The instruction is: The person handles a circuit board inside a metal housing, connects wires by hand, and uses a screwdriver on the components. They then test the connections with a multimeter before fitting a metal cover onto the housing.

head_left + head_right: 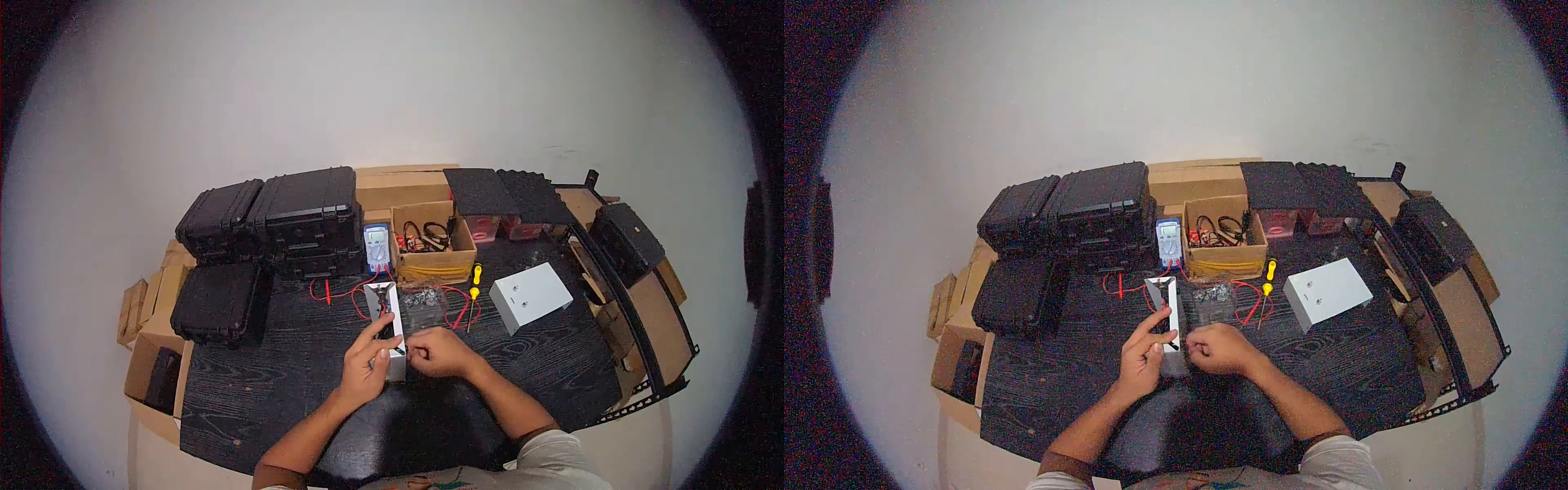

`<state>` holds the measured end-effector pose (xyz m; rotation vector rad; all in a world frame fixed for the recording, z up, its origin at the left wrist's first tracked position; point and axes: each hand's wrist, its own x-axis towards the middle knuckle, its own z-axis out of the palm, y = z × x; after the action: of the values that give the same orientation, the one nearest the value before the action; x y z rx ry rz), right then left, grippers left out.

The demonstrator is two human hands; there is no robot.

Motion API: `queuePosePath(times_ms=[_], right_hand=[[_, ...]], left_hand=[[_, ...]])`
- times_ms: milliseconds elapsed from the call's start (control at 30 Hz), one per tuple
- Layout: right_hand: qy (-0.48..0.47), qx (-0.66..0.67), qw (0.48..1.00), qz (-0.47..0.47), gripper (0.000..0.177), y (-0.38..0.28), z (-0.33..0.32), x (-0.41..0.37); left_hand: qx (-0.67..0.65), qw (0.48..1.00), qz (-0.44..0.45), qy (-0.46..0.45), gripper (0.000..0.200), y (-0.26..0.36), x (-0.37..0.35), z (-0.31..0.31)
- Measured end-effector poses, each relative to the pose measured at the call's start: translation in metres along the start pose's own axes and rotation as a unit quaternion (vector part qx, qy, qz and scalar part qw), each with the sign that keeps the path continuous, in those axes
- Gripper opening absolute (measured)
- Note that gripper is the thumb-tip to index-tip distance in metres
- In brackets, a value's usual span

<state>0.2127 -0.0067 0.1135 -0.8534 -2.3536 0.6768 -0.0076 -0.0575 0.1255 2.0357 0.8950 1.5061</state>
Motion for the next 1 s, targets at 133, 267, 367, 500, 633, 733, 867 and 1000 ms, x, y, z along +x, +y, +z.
queuePosePath(times_ms=[133,267,367,500,633,733,867,1000], right_hand=[[0.06,0.056,0.994,0.065,0.007,-0.018,-0.001,0.001],[-0.025,-0.027,0.999,-0.013,0.008,0.0,-0.002,-0.001],[0.038,0.059,0.995,0.065,0.01,-0.013,-0.004,0.0],[0.054,0.067,0.993,0.076,0.012,-0.024,-0.007,0.001],[0.053,0.073,0.994,0.057,0.013,-0.018,-0.006,0.0],[0.049,0.071,0.995,0.054,0.012,-0.013,-0.003,0.0],[0.022,0.186,0.977,0.103,0.011,0.006,0.013,0.0],[-0.022,0.369,0.915,0.159,0.015,0.018,0.023,0.001]], left_hand=[[0.003,1.0,-0.006,0.0,0.038,0.001,0.0,0.001],[0.001,1.0,-0.001,-0.001,0.034,0.0,0.0,0.0],[-0.001,1.0,-0.005,0.0,0.037,0.001,0.001,0.0],[0.001,1.0,-0.004,0.003,0.04,0.001,0.0,0.001],[-0.005,1.0,-0.005,-0.003,0.036,0.001,0.0,0.0],[-0.005,1.0,0.0,-0.015,0.034,-0.001,0.001,-0.002],[-0.003,0.999,-0.004,-0.038,0.04,0.001,0.002,-0.005],[-0.003,0.998,-0.005,-0.062,0.04,0.005,0.005,-0.009]])
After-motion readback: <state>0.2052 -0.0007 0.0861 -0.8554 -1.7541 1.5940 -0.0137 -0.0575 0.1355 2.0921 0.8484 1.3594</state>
